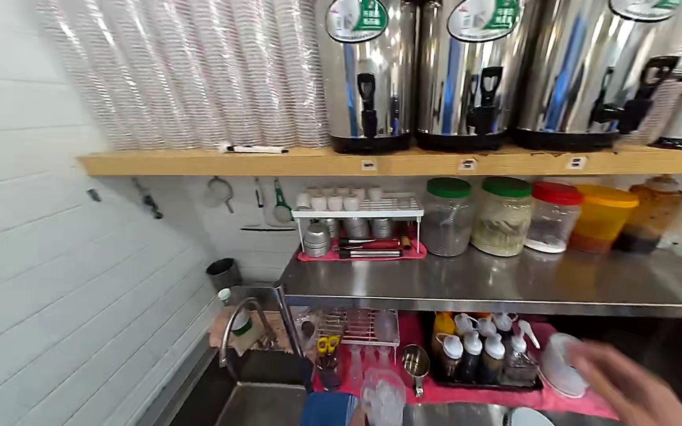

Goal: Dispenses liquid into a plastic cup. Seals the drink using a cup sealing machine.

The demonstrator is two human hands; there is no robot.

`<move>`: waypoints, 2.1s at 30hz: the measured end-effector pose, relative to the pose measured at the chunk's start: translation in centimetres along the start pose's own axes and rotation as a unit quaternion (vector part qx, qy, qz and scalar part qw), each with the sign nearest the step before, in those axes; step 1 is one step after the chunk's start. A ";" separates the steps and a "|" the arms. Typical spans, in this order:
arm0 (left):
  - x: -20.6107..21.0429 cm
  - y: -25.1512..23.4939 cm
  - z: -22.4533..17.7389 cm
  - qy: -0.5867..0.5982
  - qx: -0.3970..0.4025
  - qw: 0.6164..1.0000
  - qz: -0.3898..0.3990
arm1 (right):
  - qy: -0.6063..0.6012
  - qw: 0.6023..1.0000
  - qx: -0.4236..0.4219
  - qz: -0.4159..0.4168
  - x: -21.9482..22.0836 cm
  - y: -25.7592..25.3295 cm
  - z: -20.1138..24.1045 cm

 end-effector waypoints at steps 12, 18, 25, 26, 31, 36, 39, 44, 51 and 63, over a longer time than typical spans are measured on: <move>-13.1 -10.5 -36.1 0.066 0.222 0.968 0.101 | 0.256 0.930 -0.256 -0.059 -0.8 -31.9 38.8; -14.9 -12.2 -36.2 0.075 0.247 0.955 0.144 | 0.321 0.913 -0.219 -0.123 -3.7 -31.1 39.5; -13.4 -14.9 -39.8 0.080 0.283 0.944 0.149 | 0.361 0.905 -0.222 -0.042 -4.2 -32.2 40.0; -13.7 -15.7 -40.4 0.085 0.289 0.942 0.148 | 0.366 0.906 -0.213 -0.009 -3.1 -33.1 40.7; -15.1 -18.3 -42.1 0.109 0.319 0.932 0.135 | 0.406 0.894 -0.184 0.051 -0.7 -36.5 42.4; -14.8 -19.2 -41.6 0.107 0.333 0.930 0.115 | 0.467 0.837 -0.283 -0.044 1.0 -34.4 41.7; -14.3 -19.2 -41.4 0.125 0.346 0.922 0.117 | 0.483 0.810 -0.323 -0.080 1.6 -33.8 40.2; -14.3 -19.1 -41.6 0.118 0.350 0.921 0.126 | 0.472 0.819 -0.314 -0.088 1.5 -33.7 39.8; -14.1 -19.0 -41.8 0.113 0.364 0.915 0.135 | 0.459 0.832 -0.295 -0.096 1.9 -33.4 39.7; -14.3 -19.3 -41.9 0.104 0.380 0.910 0.130 | 0.451 0.839 -0.289 -0.096 1.8 -33.9 39.8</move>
Point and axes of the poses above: each hand's wrist, its own y-axis away from the middle knuckle, its own x-axis out of the palm, z = x × y, the point moved 2 cm from there along -y, towards the middle knuckle, and after that the axes turned 15 degrees about z, right-handed, at the moved point
